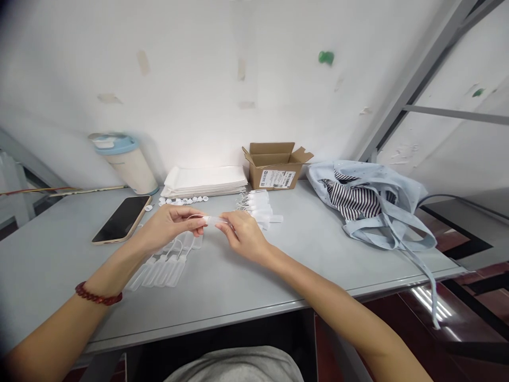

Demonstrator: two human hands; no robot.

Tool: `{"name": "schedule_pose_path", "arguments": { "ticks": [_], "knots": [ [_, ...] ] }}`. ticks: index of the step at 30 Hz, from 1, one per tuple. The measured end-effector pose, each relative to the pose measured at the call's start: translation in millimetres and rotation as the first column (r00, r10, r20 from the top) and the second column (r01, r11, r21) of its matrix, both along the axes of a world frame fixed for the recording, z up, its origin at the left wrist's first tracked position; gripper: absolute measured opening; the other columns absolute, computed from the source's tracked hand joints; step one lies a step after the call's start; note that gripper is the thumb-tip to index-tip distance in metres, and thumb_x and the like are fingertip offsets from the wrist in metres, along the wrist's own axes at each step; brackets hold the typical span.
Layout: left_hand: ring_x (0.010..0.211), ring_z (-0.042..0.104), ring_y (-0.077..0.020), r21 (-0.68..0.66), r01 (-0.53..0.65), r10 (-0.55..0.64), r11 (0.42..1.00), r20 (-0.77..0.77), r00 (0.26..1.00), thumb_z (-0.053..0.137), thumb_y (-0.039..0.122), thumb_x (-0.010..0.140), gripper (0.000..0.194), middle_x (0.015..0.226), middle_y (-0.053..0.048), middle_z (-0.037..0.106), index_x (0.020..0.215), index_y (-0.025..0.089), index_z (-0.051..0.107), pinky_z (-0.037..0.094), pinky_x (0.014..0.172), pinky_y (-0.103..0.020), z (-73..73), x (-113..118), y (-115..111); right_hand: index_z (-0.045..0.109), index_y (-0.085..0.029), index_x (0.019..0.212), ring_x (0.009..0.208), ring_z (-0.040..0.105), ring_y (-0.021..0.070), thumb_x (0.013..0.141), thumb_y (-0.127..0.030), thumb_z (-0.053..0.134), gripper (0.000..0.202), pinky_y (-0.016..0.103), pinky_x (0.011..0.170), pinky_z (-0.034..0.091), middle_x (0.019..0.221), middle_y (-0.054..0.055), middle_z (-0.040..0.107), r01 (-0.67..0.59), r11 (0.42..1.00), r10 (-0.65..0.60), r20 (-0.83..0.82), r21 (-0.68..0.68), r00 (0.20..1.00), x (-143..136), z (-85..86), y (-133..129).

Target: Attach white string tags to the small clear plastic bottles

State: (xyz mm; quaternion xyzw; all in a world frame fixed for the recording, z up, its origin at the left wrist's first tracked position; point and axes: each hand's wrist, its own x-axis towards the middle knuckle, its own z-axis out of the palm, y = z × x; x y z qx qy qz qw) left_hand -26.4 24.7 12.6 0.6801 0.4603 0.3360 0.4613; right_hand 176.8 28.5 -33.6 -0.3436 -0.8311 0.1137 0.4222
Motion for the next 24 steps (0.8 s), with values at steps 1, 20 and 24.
{"name": "schedule_pose_path", "arguments": {
  "ticks": [1,20,24],
  "knots": [
    [0.067,0.062,-0.017,0.042,-0.004,0.005,0.999,-0.018,1.0,0.069,0.04,0.073,0.023,0.07,-0.003,0.069,0.082,0.018,0.073,0.052,0.068,-0.03,1.0,1,-1,0.061,-0.014,0.09,0.062,0.052,0.0146,0.095,-0.031,0.042,0.025,0.027,0.062,0.041,0.068,0.004,0.061,-0.01,1.0,0.01,-0.004,-0.02,1.0,0,0.7,0],
    [0.06,0.063,-0.0141,0.056,0.037,-0.032,0.998,-0.077,0.997,0.059,0.044,0.083,0.03,0.065,-0.001,0.065,0.079,0.015,0.064,0.049,0.062,-0.026,-1.7,6,-6,0.061,-0.015,0.091,0.061,0.05,0.0142,0.096,-0.032,0.039,0.028,0.027,0.061,0.041,0.07,0.004,0.059,-0.011,0.999,0.013,-0.025,0.05,1.0,0,-0.2,1],
    [0.066,0.063,-0.0145,0.25,-0.015,0.053,0.968,-0.145,0.988,0.056,0.037,0.086,0.024,0.071,-0.002,0.066,0.085,0.015,0.066,0.048,0.064,-0.025,-5.1,12,-9,0.06,-0.016,0.08,0.057,0.046,0.0117,0.095,-0.033,0.04,0.03,0.024,0.055,0.038,0.063,0.001,0.054,-0.061,0.985,0.046,-0.097,-0.162,0.994,1,6.7,1]
  ]
}}
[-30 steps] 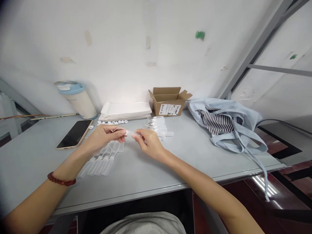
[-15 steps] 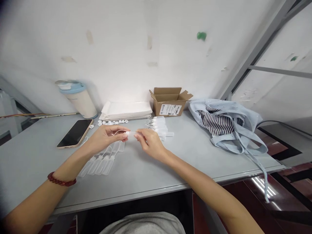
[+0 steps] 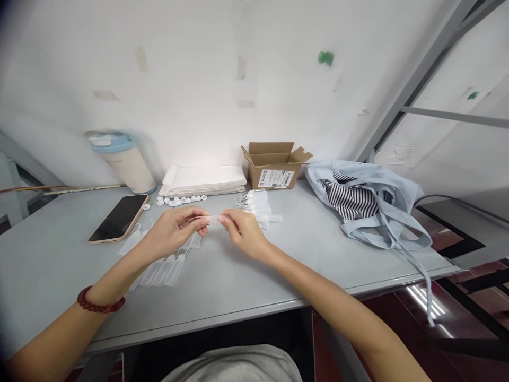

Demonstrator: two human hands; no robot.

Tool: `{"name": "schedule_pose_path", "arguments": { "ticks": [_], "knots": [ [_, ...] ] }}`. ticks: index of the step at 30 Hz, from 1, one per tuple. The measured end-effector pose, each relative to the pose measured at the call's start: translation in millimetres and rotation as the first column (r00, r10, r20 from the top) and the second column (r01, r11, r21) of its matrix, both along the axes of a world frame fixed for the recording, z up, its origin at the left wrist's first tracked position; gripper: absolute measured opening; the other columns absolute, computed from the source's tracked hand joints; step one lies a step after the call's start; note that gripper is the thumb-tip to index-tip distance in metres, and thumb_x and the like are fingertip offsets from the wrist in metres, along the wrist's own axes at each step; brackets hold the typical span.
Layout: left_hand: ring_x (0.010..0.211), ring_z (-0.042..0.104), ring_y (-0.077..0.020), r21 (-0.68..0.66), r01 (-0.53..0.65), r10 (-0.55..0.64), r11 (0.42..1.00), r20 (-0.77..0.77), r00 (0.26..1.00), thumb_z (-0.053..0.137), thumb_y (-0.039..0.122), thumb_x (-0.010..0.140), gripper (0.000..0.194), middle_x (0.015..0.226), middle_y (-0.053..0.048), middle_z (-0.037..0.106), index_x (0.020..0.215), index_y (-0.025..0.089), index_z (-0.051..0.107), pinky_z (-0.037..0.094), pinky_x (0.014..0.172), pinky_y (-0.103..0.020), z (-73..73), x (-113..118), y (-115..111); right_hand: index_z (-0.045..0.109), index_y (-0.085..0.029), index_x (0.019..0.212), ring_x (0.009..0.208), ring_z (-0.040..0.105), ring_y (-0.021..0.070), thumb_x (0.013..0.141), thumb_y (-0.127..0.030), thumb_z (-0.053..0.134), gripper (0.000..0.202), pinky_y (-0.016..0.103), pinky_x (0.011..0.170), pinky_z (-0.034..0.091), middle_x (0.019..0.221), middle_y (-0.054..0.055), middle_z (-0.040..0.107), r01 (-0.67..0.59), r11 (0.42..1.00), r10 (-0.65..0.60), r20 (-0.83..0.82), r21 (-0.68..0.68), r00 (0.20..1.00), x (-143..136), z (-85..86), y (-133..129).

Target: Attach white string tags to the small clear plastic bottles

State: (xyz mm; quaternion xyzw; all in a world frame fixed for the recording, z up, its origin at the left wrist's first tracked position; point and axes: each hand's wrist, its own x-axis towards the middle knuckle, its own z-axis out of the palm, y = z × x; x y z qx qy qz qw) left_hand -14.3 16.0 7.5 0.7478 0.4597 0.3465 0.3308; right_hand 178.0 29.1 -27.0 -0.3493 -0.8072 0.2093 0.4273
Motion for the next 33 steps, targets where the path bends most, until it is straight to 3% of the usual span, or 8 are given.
{"name": "schedule_pose_path", "arguments": {
  "ticks": [5,10,13,18,23,26,29,33],
  "knots": [
    [0.067,0.063,-0.0143,-0.011,0.001,-0.001,1.0,0.029,1.0,0.057,0.038,0.085,0.024,0.076,-0.002,0.067,0.087,0.015,0.066,0.05,0.067,-0.025,0.8,0,0,0.06,-0.016,0.08,0.062,0.051,0.0121,0.094,-0.032,0.041,0.029,0.024,0.058,0.039,0.065,0.001,0.055,-0.007,0.996,0.002,-0.05,-0.092,0.999,1,3.0,0],
    [0.064,0.064,-0.0151,-0.203,0.129,-0.121,0.971,0.051,0.991,0.048,0.047,0.089,0.037,0.07,-0.002,0.065,0.075,0.015,0.062,0.051,0.065,-0.027,1.3,-5,3,0.06,-0.015,0.09,0.067,0.052,0.0139,0.095,-0.029,0.04,0.024,0.026,0.062,0.04,0.073,0.004,0.059,0.005,0.997,-0.002,-0.033,0.077,0.999,0,-1.2,-1],
    [0.058,0.062,-0.0133,-0.202,0.134,-0.137,0.97,0.003,0.991,0.046,0.046,0.091,0.039,0.063,0.0,0.061,0.068,0.016,0.058,0.048,0.06,-0.024,1.4,-4,1,0.058,-0.016,0.093,0.068,0.052,0.0147,0.096,-0.03,0.038,0.025,0.027,0.064,0.041,0.074,0.005,0.058,0.003,0.991,0.0,-0.022,0.135,1.0,1,-3.4,0],
    [0.058,0.056,-0.0128,0.108,0.102,-0.085,0.989,-0.149,0.985,0.048,0.034,0.09,0.023,0.063,0.001,0.06,0.083,0.017,0.062,0.043,0.056,-0.023,-7.2,1,-2,0.056,-0.017,0.087,0.062,0.047,0.0131,0.097,-0.04,0.031,0.035,0.027,0.061,0.039,0.07,0.002,0.054,-0.014,1.0,0.014,-0.049,-0.013,0.999,1,-4.4,2],
    [0.062,0.053,-0.0143,0.475,0.081,0.042,0.876,-0.243,0.969,0.044,0.029,0.092,0.021,0.075,-0.004,0.062,0.09,0.016,0.061,0.039,0.057,-0.026,-19.3,5,-1,0.05,-0.017,0.078,0.058,0.041,0.0114,0.096,-0.047,0.031,0.04,0.026,0.057,0.035,0.063,-0.002,0.043,-0.005,0.979,-0.013,-0.09,-0.201,0.996,2,-3.8,3],
    [0.064,0.054,-0.0142,0.392,0.059,0.033,0.918,-0.222,0.974,0.047,0.033,0.091,0.022,0.077,-0.004,0.063,0.091,0.017,0.062,0.041,0.059,-0.025,-14.7,5,-2,0.051,-0.018,0.079,0.058,0.042,0.0112,0.097,-0.045,0.031,0.038,0.025,0.057,0.036,0.063,-0.002,0.044,-0.024,0.978,0.0,-0.113,-0.208,0.994,2,-2.1,2],
    [0.067,0.057,-0.0139,0.192,0.09,-0.054,0.977,-0.184,0.981,0.046,0.039,0.091,0.028,0.074,-0.001,0.064,0.087,0.018,0.063,0.044,0.061,-0.023,-5.4,4,-4,0.055,-0.017,0.091,0.063,0.048,0.0126,0.097,-0.039,0.033,0.032,0.026,0.061,0.039,0.071,0.001,0.053,-0.035,0.996,0.03,-0.073,-0.077,0.997,2,-0.5,0],
    [0.06,0.055,-0.0126,0.059,0.106,-0.094,0.993,-0.179,0.979,0.041,0.042,0.093,0.037,0.065,0.001,0.06,0.072,0.017,0.059,0.041,0.057,-0.023,0.3,3,-6,0.056,-0.018,0.1,0.07,0.054,0.0152,0.098,-0.036,0.032,0.03,0.028,0.064,0.043,0.081,0.006,0.06,-0.005,0.993,0.006,-0.003,0.12,1.0,2,-0.2,-2]
  ]
}}
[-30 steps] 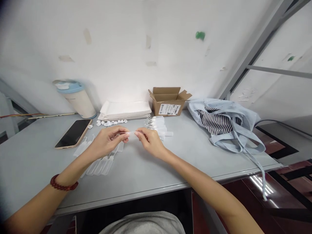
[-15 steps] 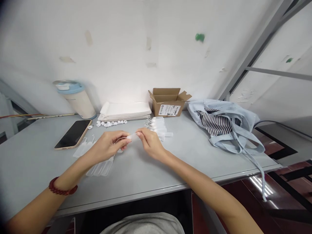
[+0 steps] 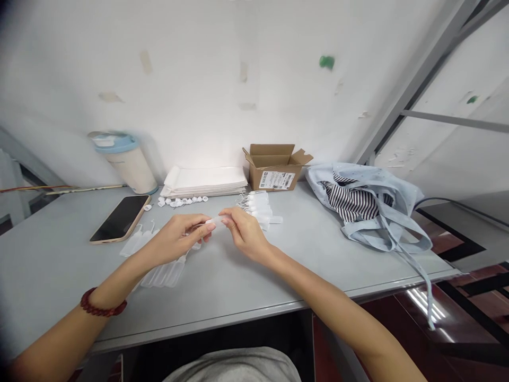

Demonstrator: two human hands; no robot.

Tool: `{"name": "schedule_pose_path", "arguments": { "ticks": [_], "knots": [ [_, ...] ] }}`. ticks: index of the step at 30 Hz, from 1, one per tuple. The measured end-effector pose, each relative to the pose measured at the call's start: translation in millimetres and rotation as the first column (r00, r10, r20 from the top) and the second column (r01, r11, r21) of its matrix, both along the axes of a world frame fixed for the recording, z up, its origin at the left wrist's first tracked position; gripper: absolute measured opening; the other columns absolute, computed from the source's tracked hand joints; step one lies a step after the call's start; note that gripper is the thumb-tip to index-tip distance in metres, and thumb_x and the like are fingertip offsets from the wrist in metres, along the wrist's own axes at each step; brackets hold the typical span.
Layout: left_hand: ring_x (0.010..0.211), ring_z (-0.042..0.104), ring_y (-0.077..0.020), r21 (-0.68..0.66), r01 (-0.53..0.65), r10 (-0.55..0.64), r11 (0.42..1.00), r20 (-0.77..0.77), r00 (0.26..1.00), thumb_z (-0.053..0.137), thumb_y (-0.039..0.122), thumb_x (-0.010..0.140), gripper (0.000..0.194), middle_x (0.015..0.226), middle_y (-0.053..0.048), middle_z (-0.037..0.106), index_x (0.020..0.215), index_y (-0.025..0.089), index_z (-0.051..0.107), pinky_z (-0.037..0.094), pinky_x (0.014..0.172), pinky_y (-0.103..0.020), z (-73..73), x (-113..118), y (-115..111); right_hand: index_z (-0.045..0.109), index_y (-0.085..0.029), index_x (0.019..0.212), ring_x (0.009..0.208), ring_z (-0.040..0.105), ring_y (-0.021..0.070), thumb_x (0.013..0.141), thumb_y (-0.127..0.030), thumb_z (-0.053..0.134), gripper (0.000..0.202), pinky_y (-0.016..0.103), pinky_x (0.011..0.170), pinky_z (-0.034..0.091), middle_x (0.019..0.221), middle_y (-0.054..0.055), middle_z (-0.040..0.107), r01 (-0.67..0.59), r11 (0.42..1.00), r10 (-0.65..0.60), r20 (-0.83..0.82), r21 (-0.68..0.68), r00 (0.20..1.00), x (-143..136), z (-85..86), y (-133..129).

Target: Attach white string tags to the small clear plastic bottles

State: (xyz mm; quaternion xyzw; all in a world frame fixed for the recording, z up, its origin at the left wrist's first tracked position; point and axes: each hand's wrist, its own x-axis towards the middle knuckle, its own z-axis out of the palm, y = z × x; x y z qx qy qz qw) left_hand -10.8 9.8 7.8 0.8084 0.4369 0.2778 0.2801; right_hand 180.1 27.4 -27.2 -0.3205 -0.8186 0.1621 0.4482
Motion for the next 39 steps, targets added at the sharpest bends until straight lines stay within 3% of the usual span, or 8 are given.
{"name": "schedule_pose_path", "arguments": {
  "ticks": [5,11,14,17,20,25,31,39],
  "knots": [
    [0.053,0.051,-0.0113,-0.015,0.018,-0.018,1.0,-0.012,1.0,0.038,0.041,0.094,0.042,0.056,0.002,0.055,0.06,0.018,0.049,0.038,0.054,-0.022,-1.2,3,-3,0.056,-0.017,0.092,0.062,0.05,0.0134,0.099,-0.041,0.029,0.037,0.027,0.06,0.041,0.073,0.004,0.057,-0.024,0.999,0.023,-0.026,-0.04,0.999,1,0.6,0],
    [0.054,0.045,-0.0135,0.437,0.046,0.058,0.898,-0.221,0.973,0.036,0.037,0.096,0.037,0.063,-0.002,0.054,0.069,0.018,0.051,0.031,0.053,-0.026,-15.4,5,-1,0.05,-0.018,0.076,0.05,0.038,0.0103,0.095,-0.054,0.028,0.047,0.025,0.051,0.032,0.054,-0.004,0.038,-0.013,0.924,-0.034,-0.115,-0.382,0.993,-2,-0.7,2],
    [0.057,0.046,-0.0145,0.488,0.063,0.079,0.871,-0.266,0.961,0.036,0.036,0.096,0.034,0.068,-0.003,0.055,0.074,0.017,0.054,0.031,0.054,-0.027,-19.5,4,2,0.049,-0.018,0.072,0.048,0.037,0.0098,0.095,-0.054,0.031,0.046,0.025,0.05,0.032,0.052,-0.006,0.035,-0.041,0.878,-0.029,-0.138,-0.477,0.99,-1,0.0,4],
    [0.057,0.047,-0.0135,0.351,0.02,0.04,0.936,-0.163,0.986,0.041,0.039,0.094,0.035,0.064,-0.002,0.055,0.069,0.017,0.053,0.035,0.056,-0.026,-13.8,2,3,0.052,-0.017,0.076,0.056,0.045,0.0114,0.097,-0.047,0.032,0.042,0.025,0.055,0.037,0.059,-0.002,0.046,-0.038,0.939,0.021,-0.054,-0.342,0.998,0,2.4,4],
    [0.055,0.05,-0.0124,-0.003,0.002,-0.002,1.0,0.02,1.0,0.044,0.046,0.091,0.043,0.056,0.001,0.053,0.059,0.018,0.05,0.038,0.055,-0.024,-3.2,-2,3,0.056,-0.015,0.094,0.075,0.053,0.0167,0.098,-0.038,0.03,0.035,0.029,0.064,0.043,0.083,0.009,0.059,-0.049,0.999,0.047,0.156,0.008,0.987,1,1.1,3],
    [0.053,0.054,-0.0125,-0.33,0.099,-0.057,0.939,0.136,0.989,0.047,0.053,0.087,0.046,0.054,0.001,0.054,0.059,0.017,0.053,0.042,0.053,-0.024,4.7,-9,4,0.056,-0.013,0.102,0.073,0.052,0.02,0.1,-0.035,0.024,0.038,0.029,0.056,0.04,0.082,0.012,0.059,-0.06,0.949,-0.057,0.355,0.31,0.933,-1,-9.5,1],
    [0.049,0.048,-0.0105,-0.273,0.082,-0.056,0.959,0.099,0.993,0.049,0.05,0.086,0.044,0.051,0.001,0.054,0.059,0.016,0.057,0.037,0.048,-0.022,5.4,-5,1,0.057,-0.017,0.085,0.059,0.05,0.0125,0.1,-0.037,0.022,0.043,0.025,0.058,0.04,0.068,0.003,0.057,-0.085,0.995,0.094,0.17,-0.06,0.981,-3,-1.5,-6],
    [0.05,0.044,-0.0098,-0.073,0.063,-0.064,0.995,-0.015,0.998,0.048,0.045,0.088,0.045,0.052,0.001,0.054,0.053,0.016,0.053,0.034,0.051,-0.023,-0.1,6,-2,0.05,-0.017,0.065,0.055,0.046,0.0105,0.096,-0.049,0.029,0.049,0.024,0.056,0.039,0.057,-0.002,0.048,-0.081,0.898,0.092,0.004,-0.432,0.996,-1,3.8,1]
  ]
}}
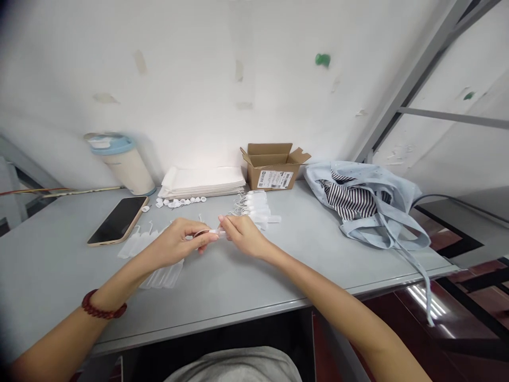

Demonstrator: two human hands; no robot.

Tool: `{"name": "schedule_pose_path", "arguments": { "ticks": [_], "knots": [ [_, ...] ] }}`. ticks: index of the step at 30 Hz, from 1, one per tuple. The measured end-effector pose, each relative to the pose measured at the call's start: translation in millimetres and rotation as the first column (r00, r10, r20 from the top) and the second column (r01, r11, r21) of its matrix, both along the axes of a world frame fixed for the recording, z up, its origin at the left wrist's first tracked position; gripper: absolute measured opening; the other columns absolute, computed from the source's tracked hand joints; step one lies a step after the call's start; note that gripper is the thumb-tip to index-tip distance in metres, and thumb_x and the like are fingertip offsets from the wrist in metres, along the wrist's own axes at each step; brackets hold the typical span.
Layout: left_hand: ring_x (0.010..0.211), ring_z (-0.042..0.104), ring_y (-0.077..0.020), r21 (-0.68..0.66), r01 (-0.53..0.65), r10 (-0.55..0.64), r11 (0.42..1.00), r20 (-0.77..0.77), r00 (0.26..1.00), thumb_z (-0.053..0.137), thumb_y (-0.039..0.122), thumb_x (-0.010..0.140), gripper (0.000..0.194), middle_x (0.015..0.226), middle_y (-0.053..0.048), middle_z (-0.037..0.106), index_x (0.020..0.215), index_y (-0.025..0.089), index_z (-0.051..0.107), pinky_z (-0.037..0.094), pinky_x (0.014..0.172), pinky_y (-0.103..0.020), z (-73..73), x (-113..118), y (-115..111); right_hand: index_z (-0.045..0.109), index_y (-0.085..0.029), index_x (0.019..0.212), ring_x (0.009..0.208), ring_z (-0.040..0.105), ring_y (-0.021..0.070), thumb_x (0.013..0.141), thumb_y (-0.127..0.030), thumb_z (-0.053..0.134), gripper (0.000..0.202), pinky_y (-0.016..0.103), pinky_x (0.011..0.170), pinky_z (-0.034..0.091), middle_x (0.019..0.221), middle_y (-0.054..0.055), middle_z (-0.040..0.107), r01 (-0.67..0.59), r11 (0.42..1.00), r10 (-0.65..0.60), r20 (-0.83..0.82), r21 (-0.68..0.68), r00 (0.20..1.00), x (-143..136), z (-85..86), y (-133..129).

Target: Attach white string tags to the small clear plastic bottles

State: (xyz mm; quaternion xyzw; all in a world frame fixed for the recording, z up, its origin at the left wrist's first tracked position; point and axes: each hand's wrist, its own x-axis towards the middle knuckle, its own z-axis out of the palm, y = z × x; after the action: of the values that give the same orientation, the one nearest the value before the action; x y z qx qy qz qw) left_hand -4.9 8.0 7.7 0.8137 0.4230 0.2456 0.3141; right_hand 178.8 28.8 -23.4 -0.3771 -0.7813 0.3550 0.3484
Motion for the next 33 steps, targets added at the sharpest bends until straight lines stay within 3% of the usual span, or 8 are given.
{"name": "schedule_pose_path", "arguments": {
  "ticks": [4,6,9,11,14,19,27,33],
  "knots": [
    [0.073,0.06,-0.0163,0.065,-0.086,0.085,0.994,0.019,0.996,0.044,0.048,0.089,0.038,0.076,-0.002,0.068,0.076,0.018,0.064,0.044,0.063,-0.024,-2.0,-15,15,0.045,-0.019,0.064,0.052,0.042,0.0107,0.097,-0.048,0.028,0.047,0.024,0.054,0.034,0.057,-0.002,0.046,0.138,0.96,-0.151,0.034,0.245,0.988,10,1.4,11],
    [0.079,0.062,-0.0192,0.161,-0.271,0.28,0.949,-0.036,0.959,0.043,0.047,0.089,0.036,0.085,-0.004,0.071,0.081,0.019,0.065,0.046,0.069,-0.027,-3.6,-36,29,0.05,-0.019,0.071,0.054,0.045,0.0124,0.097,-0.046,0.03,0.042,0.025,0.055,0.034,0.061,0.0,0.052,0.24,0.892,-0.286,0.065,0.383,0.956,21,3.1,21],
    [0.088,0.062,-0.0244,0.384,-0.502,0.62,0.775,-0.309,0.721,0.042,0.035,0.088,0.027,0.095,-0.007,0.07,0.088,0.02,0.065,0.044,0.079,-0.033,-8.1,-77,50,0.058,-0.017,0.091,0.066,0.056,0.0171,0.097,-0.04,0.035,0.034,0.027,0.06,0.036,0.077,0.007,0.064,0.385,0.792,-0.496,0.132,0.474,0.858,38,5.7,36],
    [0.092,0.061,-0.0319,0.383,-0.572,0.689,0.725,-0.39,0.611,0.042,0.031,0.087,0.028,0.097,-0.015,0.069,0.089,0.016,0.065,0.044,0.077,-0.039,-12.3,-101,60,0.06,-0.015,0.094,0.071,0.059,0.0208,0.096,-0.037,0.04,0.03,0.028,0.06,0.035,0.084,0.01,0.068,0.444,0.745,-0.609,0.238,0.497,0.757,47,7.1,43],
    [0.093,0.061,-0.0371,0.37,-0.628,0.721,0.685,-0.469,0.51,0.044,0.028,0.084,0.027,0.099,-0.021,0.067,0.092,0.012,0.064,0.045,0.074,-0.044,-19.6,-122,66,0.062,-0.014,0.095,0.076,0.062,0.0239,0.093,-0.035,0.046,0.026,0.029,0.06,0.034,0.09,0.013,0.07,0.457,0.733,-0.659,0.36,0.504,0.66,54,8.1,47],
    [0.099,0.058,-0.0427,0.382,-0.634,0.722,0.672,-0.529,0.447,0.044,0.028,0.083,0.026,0.1,-0.026,0.064,0.085,0.011,0.063,0.045,0.072,-0.045,-27.4,-122,70,0.062,-0.015,0.096,0.075,0.062,0.0225,0.09,-0.035,0.051,0.024,0.029,0.058,0.033,0.092,0.011,0.07,0.425,0.78,-0.615,0.431,0.459,0.66,51,8.2,43],
    [0.097,0.06,-0.04,0.328,-0.62,0.671,0.713,-0.577,0.466,0.046,0.026,0.081,0.022,0.098,-0.024,0.064,0.086,0.01,0.06,0.044,0.069,-0.04,-20.9,-116,65,0.063,-0.014,0.089,0.082,0.06,0.0234,0.087,-0.033,0.057,0.02,0.029,0.058,0.032,0.093,0.01,0.068,0.41,0.797,-0.602,0.521,0.444,0.606,51,8.7,42],
    [0.092,0.059,-0.0442,0.246,-0.668,0.675,0.702,-0.528,0.516,0.054,0.024,0.069,0.015,0.093,-0.025,0.063,0.077,0.012,0.057,0.041,0.069,-0.044,-17.7,-115,63,0.063,-0.011,0.089,0.093,0.057,0.028,0.087,-0.035,0.056,0.025,0.031,0.069,0.037,0.094,0.014,0.066,0.453,0.658,-0.731,0.366,0.601,0.576,44,4.9,37]
  ]
}}
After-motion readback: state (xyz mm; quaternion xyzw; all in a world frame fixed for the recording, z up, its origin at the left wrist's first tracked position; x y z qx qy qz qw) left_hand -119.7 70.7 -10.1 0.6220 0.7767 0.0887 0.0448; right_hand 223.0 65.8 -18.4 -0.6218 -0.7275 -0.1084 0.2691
